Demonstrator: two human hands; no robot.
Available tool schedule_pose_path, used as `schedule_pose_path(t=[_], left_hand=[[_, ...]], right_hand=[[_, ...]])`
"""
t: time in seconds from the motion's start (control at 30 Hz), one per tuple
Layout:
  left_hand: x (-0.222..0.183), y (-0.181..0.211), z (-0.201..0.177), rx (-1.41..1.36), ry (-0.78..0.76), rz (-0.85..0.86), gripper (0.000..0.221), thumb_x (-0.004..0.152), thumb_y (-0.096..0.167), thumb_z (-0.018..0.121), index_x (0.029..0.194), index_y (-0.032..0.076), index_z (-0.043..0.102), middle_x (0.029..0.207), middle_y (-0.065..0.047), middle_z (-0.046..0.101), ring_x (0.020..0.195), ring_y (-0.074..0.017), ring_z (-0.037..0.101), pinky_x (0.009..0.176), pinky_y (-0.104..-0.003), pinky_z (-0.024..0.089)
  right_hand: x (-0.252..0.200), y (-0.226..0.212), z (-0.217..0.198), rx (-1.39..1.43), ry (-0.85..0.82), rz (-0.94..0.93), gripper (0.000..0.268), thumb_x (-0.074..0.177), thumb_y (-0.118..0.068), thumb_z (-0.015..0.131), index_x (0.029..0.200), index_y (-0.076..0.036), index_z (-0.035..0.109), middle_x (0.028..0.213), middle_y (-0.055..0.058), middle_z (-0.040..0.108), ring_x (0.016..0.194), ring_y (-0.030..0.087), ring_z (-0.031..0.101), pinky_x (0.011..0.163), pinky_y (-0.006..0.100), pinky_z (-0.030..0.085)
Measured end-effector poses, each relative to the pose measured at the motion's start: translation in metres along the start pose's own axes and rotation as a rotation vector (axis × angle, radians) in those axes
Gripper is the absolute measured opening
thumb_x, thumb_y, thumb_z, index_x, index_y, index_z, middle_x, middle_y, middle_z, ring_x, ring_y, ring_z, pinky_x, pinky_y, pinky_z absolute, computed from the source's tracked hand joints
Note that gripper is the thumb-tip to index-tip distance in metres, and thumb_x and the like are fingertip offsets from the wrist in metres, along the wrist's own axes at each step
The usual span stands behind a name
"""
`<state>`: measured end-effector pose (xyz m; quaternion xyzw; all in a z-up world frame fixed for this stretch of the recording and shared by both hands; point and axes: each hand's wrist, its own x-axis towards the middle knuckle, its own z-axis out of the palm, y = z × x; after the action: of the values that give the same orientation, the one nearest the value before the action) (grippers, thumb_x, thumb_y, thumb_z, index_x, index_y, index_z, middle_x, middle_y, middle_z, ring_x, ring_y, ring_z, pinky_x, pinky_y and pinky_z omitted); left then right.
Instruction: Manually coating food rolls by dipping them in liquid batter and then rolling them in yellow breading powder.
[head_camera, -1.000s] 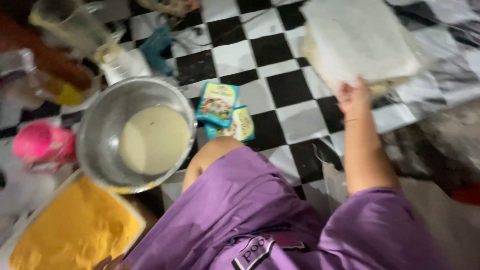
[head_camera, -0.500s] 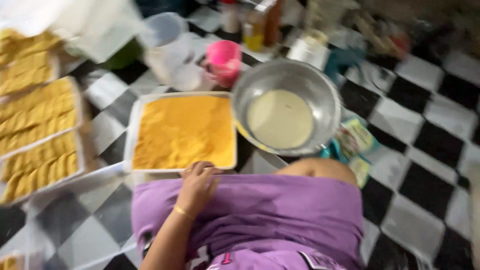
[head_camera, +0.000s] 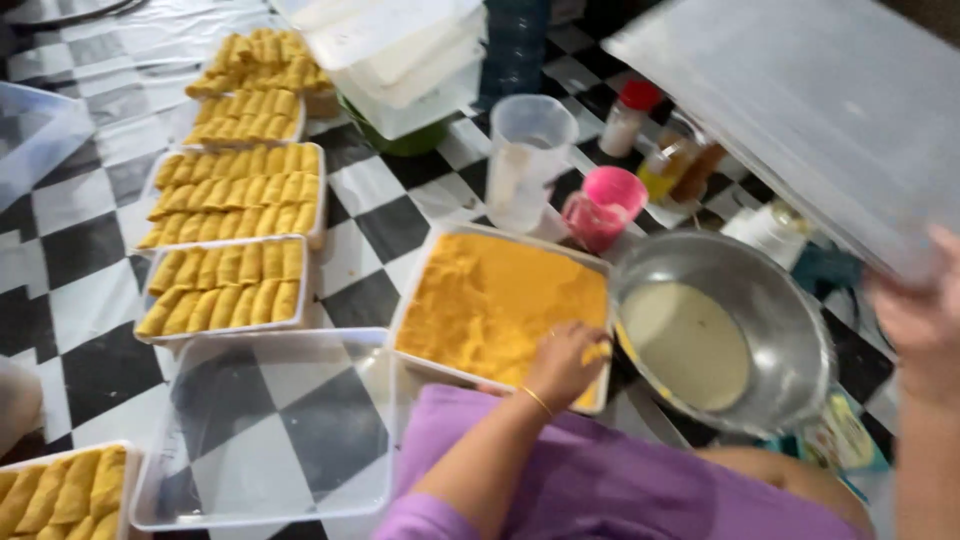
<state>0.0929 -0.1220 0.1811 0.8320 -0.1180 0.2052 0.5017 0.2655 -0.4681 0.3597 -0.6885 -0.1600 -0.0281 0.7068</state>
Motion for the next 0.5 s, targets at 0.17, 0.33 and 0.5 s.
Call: schedule_pose_path(t=[0.17, 0.33, 0.5], left_hand=[[-0.006, -0.043, -0.027, -0.179, -0.034, -0.211, 0.032, 0.089, 0.015, 0.068, 0.121, 0.008, 0.066, 0.101, -0.007, 0.071, 0.091, -0.0232, 0.069, 0.083, -0.035, 0.054], [-0.012, -0.069, -0.022, -0.324, 0.130, -0.353, 0.022, 0.089, 0.012, 0.067, 0.111, 0.008, 0.063, 0.081, -0.006, 0.061, 0.068, -0.0225, 0.058, 0.065, -0.035, 0.049], [-0.008, -0.055, -0.057, -0.373, -0.014, -0.514, 0.028, 0.093, 0.021, 0.064, 0.117, 0.007, 0.065, 0.089, -0.007, 0.064, 0.078, -0.0240, 0.061, 0.072, -0.035, 0.051]], right_hand=[[0.135, -0.021, 0.260, 0.592, 0.283, 0.189, 0.060, 0.082, 0.002, 0.071, 0.139, 0.007, 0.054, 0.135, 0.024, 0.066, 0.110, 0.034, 0.081, 0.088, 0.040, 0.080], [0.252, 0.035, 0.434, 0.536, -0.068, 0.074, 0.044, 0.087, -0.003, 0.063, 0.130, 0.006, 0.054, 0.117, 0.022, 0.070, 0.097, 0.029, 0.076, 0.081, 0.039, 0.070], [0.300, 0.064, 0.556, 0.332, -0.055, 0.056, 0.050, 0.091, -0.010, 0.056, 0.139, 0.000, 0.045, 0.120, 0.020, 0.070, 0.099, 0.025, 0.080, 0.077, 0.030, 0.074]])
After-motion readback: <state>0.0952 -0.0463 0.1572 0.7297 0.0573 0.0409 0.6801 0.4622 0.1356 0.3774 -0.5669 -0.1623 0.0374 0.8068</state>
